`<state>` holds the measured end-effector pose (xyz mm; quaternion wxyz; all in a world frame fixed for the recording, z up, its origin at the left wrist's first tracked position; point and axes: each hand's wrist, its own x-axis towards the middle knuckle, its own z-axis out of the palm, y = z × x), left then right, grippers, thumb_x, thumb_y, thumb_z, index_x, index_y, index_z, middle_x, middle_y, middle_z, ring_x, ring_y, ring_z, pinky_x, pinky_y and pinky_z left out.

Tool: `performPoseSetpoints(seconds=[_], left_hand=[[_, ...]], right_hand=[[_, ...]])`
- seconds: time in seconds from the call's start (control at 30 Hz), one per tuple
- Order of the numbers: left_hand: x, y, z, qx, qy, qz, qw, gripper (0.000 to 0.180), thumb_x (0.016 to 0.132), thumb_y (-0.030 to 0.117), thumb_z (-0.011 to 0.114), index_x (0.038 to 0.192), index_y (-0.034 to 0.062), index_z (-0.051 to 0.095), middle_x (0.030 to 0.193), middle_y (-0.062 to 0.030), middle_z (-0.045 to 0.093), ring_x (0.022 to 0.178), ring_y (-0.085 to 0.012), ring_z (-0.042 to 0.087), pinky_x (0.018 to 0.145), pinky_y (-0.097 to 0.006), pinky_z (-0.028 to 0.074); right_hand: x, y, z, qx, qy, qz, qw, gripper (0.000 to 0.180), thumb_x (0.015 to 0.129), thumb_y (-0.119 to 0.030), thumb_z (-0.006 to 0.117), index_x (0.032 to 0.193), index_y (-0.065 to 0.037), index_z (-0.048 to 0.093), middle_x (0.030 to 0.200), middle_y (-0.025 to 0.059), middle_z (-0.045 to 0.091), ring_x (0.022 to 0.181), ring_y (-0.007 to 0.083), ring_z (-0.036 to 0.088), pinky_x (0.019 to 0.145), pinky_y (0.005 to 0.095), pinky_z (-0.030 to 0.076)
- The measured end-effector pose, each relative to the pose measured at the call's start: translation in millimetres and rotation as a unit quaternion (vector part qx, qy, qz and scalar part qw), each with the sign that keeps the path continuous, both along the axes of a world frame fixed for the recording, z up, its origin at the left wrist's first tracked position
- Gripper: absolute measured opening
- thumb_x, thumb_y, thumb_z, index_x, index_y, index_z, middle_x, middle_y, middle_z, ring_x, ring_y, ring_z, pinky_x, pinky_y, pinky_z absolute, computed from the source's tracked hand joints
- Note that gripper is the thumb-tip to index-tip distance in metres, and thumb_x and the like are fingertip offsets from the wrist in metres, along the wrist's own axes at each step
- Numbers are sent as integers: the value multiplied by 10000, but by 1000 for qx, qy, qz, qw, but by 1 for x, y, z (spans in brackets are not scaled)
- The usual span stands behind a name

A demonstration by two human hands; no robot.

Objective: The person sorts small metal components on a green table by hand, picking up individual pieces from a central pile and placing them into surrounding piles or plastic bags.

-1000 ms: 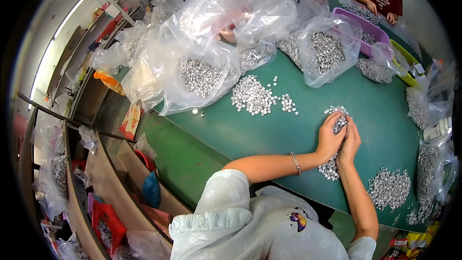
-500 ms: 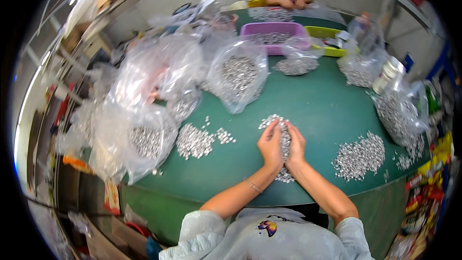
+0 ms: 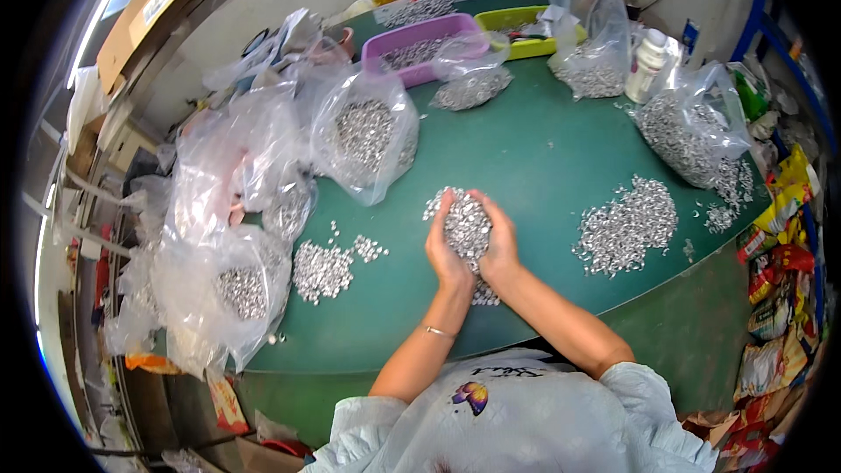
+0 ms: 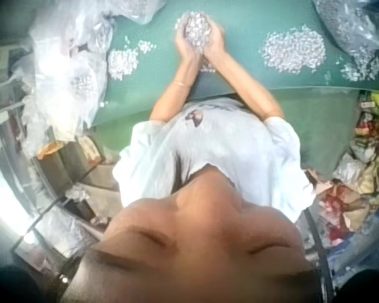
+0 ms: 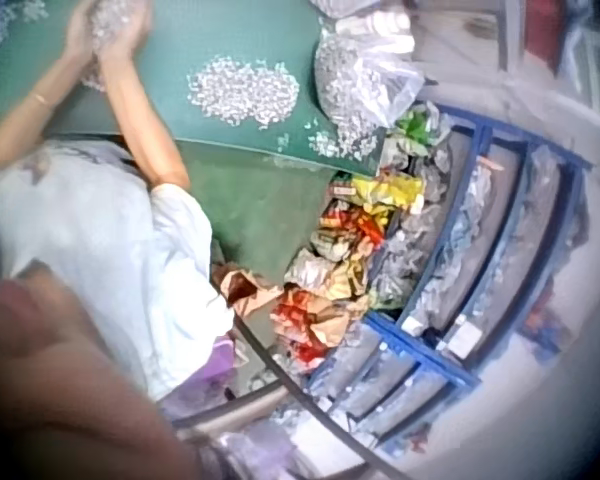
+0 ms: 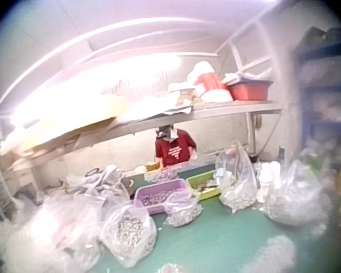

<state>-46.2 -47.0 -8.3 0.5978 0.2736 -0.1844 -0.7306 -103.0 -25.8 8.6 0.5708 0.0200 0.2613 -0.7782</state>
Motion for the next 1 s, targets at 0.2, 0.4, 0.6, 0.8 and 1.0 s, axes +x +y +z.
performPoseSetpoints(seconds=[0.2, 0.4, 0.6, 0.8, 1.0], left_hand=[[6, 2, 8, 47, 165, -31, 985, 327, 925, 218, 367, 1143, 34, 527, 1134, -118, 573, 1050, -242, 552, 949, -383, 435], [2, 9, 3, 80, 49, 23, 995, 391, 978, 285, 316, 1125, -4, 534, 1112, -136, 568, 1010, -241, 568, 895, -369, 475], [1, 15, 16, 53, 46, 31, 997, 445, 986, 315, 271, 1126, -17, 531, 1134, -149, 560, 1029, -245, 561, 912, -371, 464], [-1, 12, 18, 25, 123, 6, 992, 431, 984, 321, 268, 1096, -15, 514, 1123, -148, 556, 1037, -240, 551, 919, -377, 459], [-13, 8, 28, 66, 60, 33, 995, 412, 979, 306, 278, 1090, 3, 534, 1103, -140, 569, 1047, -260, 544, 939, -404, 440]], right_hand=[[10, 0, 17, -34, -25, 12, 999, 257, 918, -190, 441, 1063, -9, 552, 1006, 111, 608, 945, 217, 593, 880, 360, 483], [7, 5, -3, -18, -26, -5, 999, 253, 899, -170, 428, 1010, 6, 573, 1015, 146, 612, 899, 242, 610, 827, 361, 503], [7, 14, 16, -45, -24, 16, 999, 329, 915, -216, 346, 1056, 0, 551, 1069, 137, 588, 1002, 257, 571, 911, 395, 458], [4, 14, 22, -74, -38, 13, 996, 370, 925, -249, 328, 1100, 6, 531, 1107, 158, 577, 1051, 270, 553, 960, 400, 428], [-5, 7, 30, 6, -81, -10, 997, 360, 909, -261, 330, 1059, -5, 534, 1066, 146, 587, 1012, 275, 570, 935, 418, 447]])
